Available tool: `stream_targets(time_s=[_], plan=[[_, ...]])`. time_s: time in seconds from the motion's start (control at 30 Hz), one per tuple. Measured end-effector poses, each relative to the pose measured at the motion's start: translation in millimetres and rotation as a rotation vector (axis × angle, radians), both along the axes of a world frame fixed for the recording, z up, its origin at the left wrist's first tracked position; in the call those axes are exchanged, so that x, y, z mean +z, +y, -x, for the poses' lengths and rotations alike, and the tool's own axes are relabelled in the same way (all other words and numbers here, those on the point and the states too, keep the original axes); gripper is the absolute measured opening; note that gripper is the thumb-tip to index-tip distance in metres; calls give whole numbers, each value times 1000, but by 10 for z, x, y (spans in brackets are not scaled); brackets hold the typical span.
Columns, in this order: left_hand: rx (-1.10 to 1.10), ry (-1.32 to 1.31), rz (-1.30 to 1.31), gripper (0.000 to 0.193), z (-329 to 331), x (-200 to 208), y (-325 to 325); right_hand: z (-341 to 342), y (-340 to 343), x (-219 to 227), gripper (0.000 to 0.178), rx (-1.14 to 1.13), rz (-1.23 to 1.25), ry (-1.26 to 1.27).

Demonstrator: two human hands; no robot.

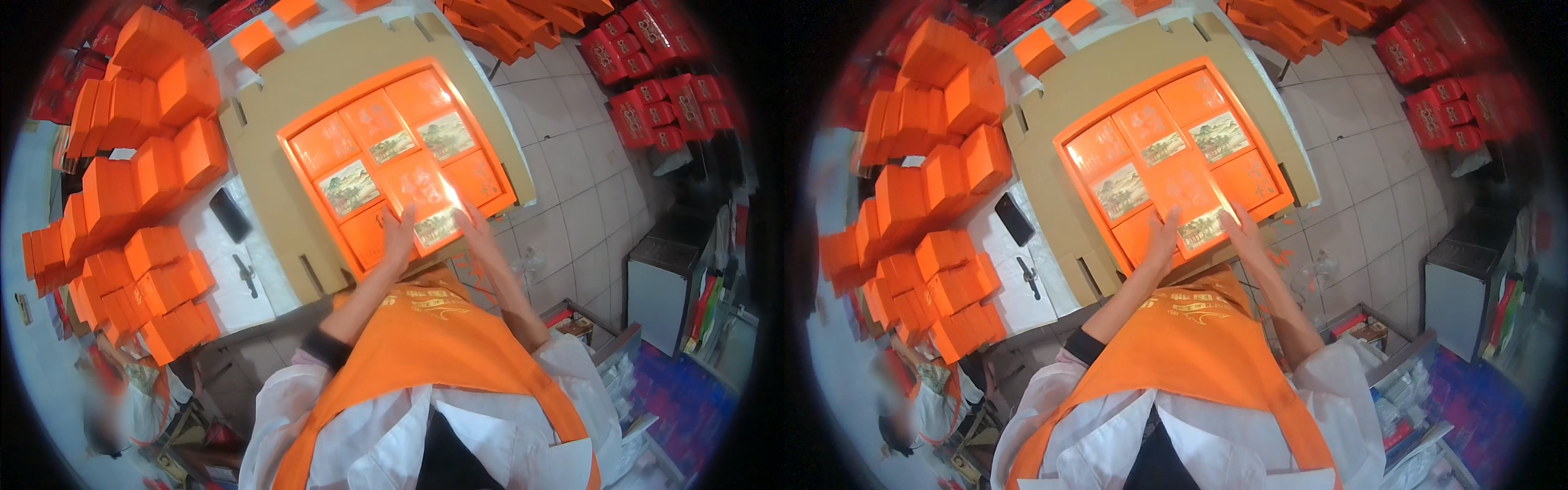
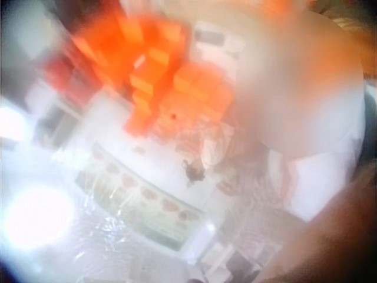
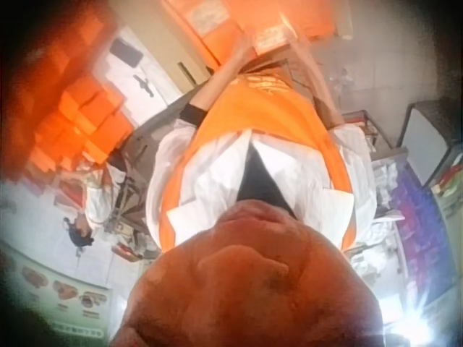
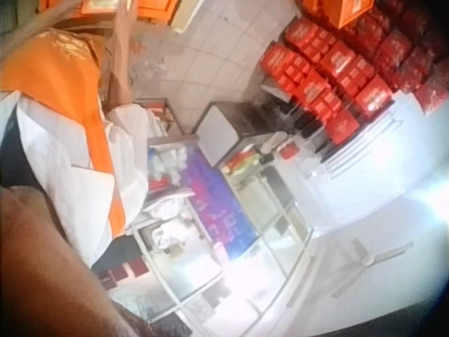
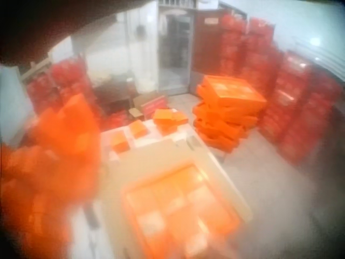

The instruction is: The person assembles orange cardboard boxes by folding flaps and inserting smaller orange packages into the compartments. They repeatedly pick up flat cardboard sheets, fold them into box shapes, and place multiple small orange boxes inside before stacking the completed units.

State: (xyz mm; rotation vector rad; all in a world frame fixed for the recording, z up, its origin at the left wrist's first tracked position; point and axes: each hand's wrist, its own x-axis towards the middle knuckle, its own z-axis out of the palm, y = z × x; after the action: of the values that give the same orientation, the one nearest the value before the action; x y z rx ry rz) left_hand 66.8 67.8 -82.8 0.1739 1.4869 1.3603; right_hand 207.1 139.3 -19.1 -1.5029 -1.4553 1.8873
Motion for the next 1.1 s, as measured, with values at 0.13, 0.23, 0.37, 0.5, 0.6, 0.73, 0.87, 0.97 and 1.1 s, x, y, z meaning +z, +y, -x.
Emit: stream_targets(time_s=[0.13,0.23,0.37,0.5,0.6,0.73,0.87,0.97,1.1], plan=[[-132,40,99,55,88,-228,46,27,176,-588,42,80,-251,-126],[-105,160,225,70,-90,-275,154,-24,206,-789,41,92,-460,-182],[-82,239,131,76,-37,-283,207,-40,140,-868,45,13,-419,-79],[-368,402,265,78,145,-243,179,-46,60,-897,49,-34,-400,25],[-577,473,343,78,309,-192,189,-20,99,-831,51,70,-433,65],[-635,410,371,78,400,87,228,-87,113,-839,54,130,-427,22],[-576,623,260,74,438,-340,54,-19,138,-783,56,244,-444,-67],[-574,724,347,72,347,-266,107,-17,160,-869,57,352,-609,-237],[-513,814,249,81,156,-218,26,-45,161,-1132,61,340,-970,-388]])
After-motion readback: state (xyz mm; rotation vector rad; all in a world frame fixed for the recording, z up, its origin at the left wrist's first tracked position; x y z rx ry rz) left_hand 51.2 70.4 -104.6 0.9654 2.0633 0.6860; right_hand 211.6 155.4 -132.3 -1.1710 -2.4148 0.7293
